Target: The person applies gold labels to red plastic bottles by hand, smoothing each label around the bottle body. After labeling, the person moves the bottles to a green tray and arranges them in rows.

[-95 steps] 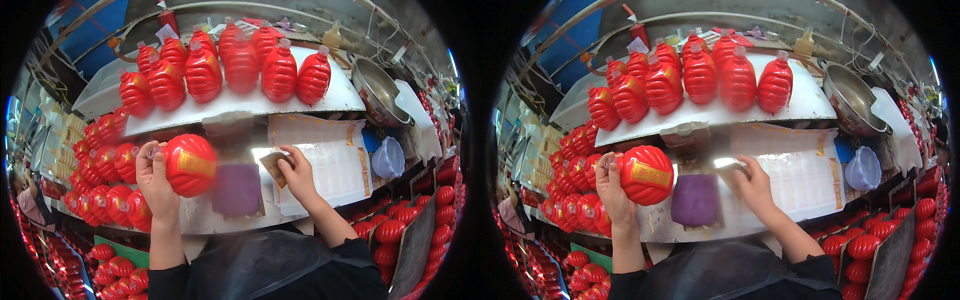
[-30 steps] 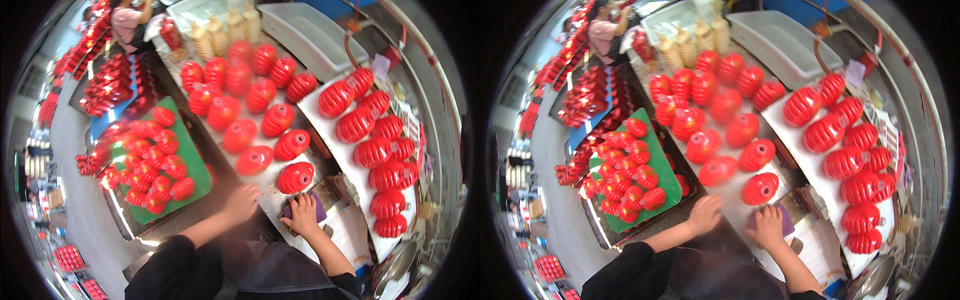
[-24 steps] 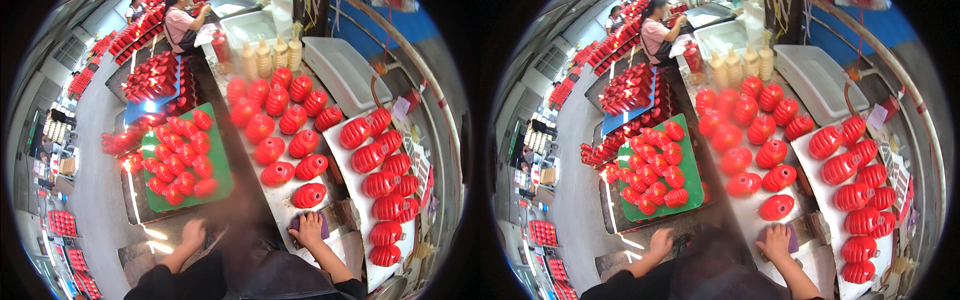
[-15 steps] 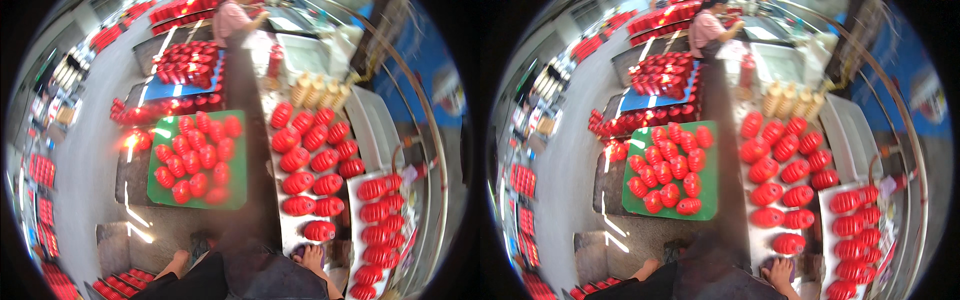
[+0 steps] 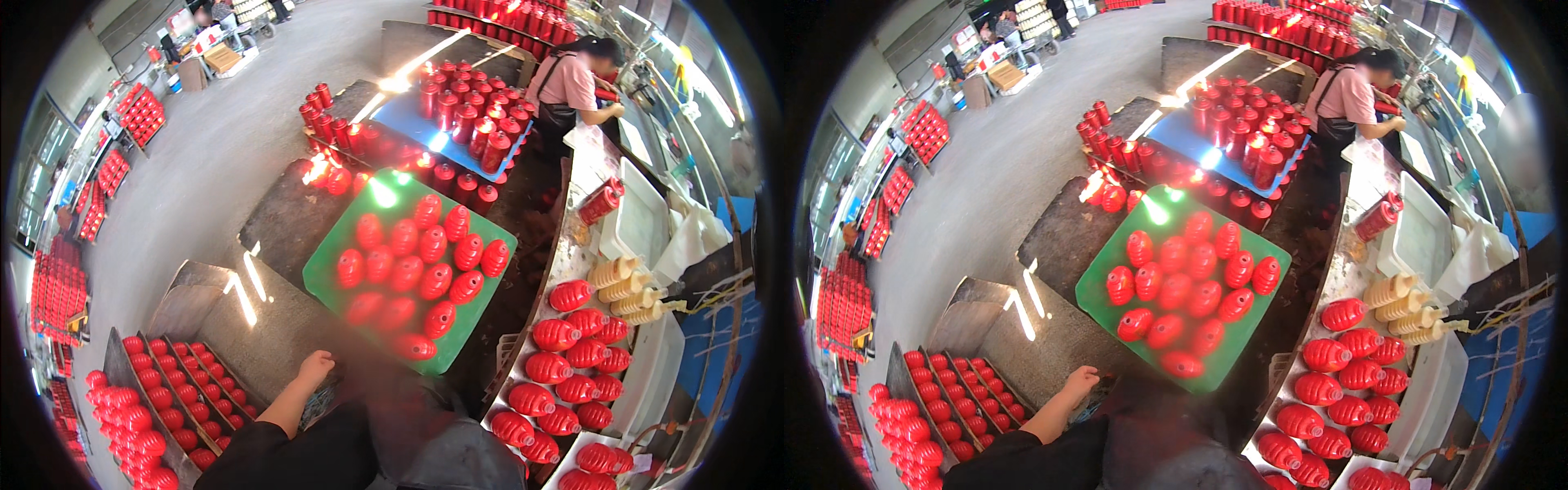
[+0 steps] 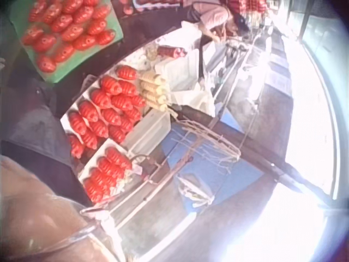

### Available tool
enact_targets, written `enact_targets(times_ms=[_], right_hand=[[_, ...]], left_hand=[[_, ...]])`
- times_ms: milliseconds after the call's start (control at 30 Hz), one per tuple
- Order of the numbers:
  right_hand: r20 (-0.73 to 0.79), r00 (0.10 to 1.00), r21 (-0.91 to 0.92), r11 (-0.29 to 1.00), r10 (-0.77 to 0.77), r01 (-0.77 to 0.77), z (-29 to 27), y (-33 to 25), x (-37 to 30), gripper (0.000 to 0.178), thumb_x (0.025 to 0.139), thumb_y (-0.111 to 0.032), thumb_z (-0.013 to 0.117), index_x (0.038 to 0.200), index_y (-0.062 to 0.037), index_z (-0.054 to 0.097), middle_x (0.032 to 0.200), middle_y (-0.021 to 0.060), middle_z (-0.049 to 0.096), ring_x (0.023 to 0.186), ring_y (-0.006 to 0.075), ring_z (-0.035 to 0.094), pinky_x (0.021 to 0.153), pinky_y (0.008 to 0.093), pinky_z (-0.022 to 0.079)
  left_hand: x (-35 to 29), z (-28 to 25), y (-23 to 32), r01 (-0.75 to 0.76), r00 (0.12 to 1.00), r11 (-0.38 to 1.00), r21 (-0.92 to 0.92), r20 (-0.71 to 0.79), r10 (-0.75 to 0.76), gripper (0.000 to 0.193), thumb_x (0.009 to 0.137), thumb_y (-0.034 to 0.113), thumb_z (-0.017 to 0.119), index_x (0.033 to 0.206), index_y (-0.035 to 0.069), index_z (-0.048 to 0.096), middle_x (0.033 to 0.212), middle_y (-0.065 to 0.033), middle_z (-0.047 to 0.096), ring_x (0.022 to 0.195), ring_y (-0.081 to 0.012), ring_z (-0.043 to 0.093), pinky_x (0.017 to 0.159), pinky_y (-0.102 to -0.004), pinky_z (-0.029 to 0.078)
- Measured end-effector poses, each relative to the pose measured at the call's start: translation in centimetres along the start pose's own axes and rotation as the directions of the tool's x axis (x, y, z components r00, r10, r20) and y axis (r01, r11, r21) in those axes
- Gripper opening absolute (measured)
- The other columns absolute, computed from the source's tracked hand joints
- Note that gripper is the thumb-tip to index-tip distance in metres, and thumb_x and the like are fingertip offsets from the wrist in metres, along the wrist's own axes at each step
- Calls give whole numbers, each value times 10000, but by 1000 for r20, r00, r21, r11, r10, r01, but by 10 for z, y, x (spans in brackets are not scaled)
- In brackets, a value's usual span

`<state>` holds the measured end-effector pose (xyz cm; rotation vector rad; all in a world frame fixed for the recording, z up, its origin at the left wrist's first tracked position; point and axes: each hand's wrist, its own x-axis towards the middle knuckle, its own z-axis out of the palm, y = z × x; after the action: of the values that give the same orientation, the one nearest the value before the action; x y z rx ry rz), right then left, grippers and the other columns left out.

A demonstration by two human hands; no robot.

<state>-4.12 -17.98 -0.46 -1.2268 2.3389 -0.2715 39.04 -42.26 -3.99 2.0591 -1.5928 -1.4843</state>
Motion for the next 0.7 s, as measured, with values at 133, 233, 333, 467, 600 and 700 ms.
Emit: enact_targets(times_ms=[133,233,333,467,600,700], right_hand=[[38,994,36,994,-102,101,-3,-36,47,635,807,-562,717,1201,-69,643,1069,202,632,1020,413,606,1001,591,430],[50,985,63,984,-168,164,2,-52,70,630,809,-556,717,1200,-68,642,1067,203,633,1017,412,608,997,590,432],[58,979,81,979,-194,189,5,-58,81,625,810,-551,717,1199,-67,642,1064,203,634,1015,412,609,993,589,435],[69,975,113,973,-210,202,5,-57,81,619,812,-544,717,1197,-65,641,1061,204,635,1011,411,611,988,587,438],[70,976,139,971,-205,194,6,-55,82,613,813,-537,717,1196,-63,641,1057,205,637,1008,410,614,983,586,441],[84,973,147,969,-214,201,10,-58,85,609,815,-531,717,1195,-62,640,1054,205,638,1005,409,615,979,585,443]], left_hand=[[-28,-19,30,84,995,996,11,-48,-84,348,860,150,751,1181,27,696,921,-105,753,872,-212,729,800,-359,568],[-46,-16,57,37,996,996,76,-89,-30,263,870,194,742,1105,77,748,868,-98,758,812,-212,734,772,-363,574],[-71,-4,84,-63,992,960,273,-92,91,231,905,296,676,1047,145,780,937,-102,770,883,-274,739,817,-408,574],[-107,2,112,-166,984,847,505,35,172,268,916,358,633,1052,185,786,1005,-102,770,975,-325,725,862,-454,565],[-117,-1,122,-147,989,821,552,83,122,280,924,363,632,1086,187,778,1028,-97,771,1014,-321,719,887,-446,558],[-116,-7,103,-106,994,865,491,18,112,310,923,343,648,1163,173,743,1040,-89,771,1028,-308,719,898,-439,556]])
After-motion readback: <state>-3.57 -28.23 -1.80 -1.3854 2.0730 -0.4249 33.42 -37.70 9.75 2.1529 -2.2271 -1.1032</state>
